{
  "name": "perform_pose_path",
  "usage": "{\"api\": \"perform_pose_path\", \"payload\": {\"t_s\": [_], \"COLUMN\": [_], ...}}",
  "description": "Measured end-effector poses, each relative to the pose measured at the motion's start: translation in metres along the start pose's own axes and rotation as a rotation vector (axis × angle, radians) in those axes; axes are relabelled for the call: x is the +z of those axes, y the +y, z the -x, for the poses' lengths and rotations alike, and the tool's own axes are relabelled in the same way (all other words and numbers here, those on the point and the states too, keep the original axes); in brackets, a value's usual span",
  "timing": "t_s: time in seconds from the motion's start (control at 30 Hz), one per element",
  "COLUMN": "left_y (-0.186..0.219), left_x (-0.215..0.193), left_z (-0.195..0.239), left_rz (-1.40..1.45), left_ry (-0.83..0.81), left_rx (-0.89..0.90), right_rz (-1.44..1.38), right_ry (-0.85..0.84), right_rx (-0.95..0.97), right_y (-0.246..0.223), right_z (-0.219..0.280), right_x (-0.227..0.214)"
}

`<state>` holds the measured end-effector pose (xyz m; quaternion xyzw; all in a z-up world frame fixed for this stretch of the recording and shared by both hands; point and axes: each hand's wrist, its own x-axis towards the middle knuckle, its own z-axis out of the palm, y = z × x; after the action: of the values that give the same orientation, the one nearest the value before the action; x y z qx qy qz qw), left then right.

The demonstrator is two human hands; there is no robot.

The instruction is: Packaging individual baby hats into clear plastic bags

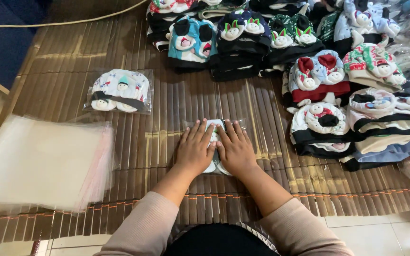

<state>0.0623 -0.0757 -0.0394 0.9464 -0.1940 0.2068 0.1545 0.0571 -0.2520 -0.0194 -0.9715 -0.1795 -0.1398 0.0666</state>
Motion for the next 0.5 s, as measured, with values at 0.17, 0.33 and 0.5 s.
{"api": "perform_pose_path", "payload": {"t_s": [0.17,0.33,0.5], "left_y": [-0.001,-0.002,-0.001], "left_x": [0.004,0.004,0.005], "left_z": [0.001,0.001,0.0], "left_rz": [0.01,0.006,0.048], "left_ry": [0.004,0.0,-0.022], "left_rx": [-0.012,-0.02,-0.04], "right_rz": [0.015,0.049,0.055], "right_ry": [0.028,0.039,0.001], "right_rx": [-0.012,-0.004,0.003], "right_y": [0.0,0.001,0.0], "right_z": [0.0,0.0,0.0], "right_x": [0.006,0.012,0.012]}}
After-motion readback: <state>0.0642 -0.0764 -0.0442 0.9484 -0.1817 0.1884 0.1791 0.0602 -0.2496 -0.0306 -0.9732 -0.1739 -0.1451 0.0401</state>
